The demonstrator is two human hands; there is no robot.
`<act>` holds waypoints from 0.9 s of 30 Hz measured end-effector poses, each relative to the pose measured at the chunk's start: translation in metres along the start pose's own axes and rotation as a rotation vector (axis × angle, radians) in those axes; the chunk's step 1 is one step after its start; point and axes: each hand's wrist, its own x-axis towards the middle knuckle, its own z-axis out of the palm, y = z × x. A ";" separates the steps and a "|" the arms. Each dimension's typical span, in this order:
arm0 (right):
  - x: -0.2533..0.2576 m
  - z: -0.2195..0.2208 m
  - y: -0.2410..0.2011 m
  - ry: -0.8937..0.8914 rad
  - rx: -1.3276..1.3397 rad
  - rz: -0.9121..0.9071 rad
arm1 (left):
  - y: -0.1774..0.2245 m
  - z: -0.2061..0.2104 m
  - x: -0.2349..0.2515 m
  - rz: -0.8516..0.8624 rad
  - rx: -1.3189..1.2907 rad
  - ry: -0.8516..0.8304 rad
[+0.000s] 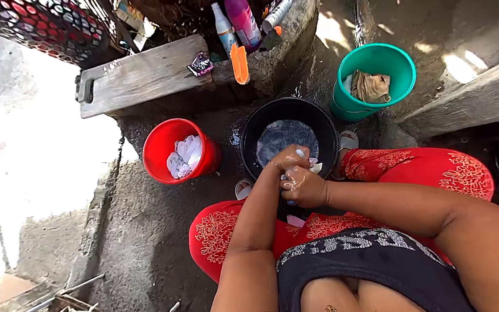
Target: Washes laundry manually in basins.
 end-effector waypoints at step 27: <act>-0.067 -0.019 0.171 -0.206 0.203 1.120 | -0.164 0.047 0.076 -0.598 0.414 -0.238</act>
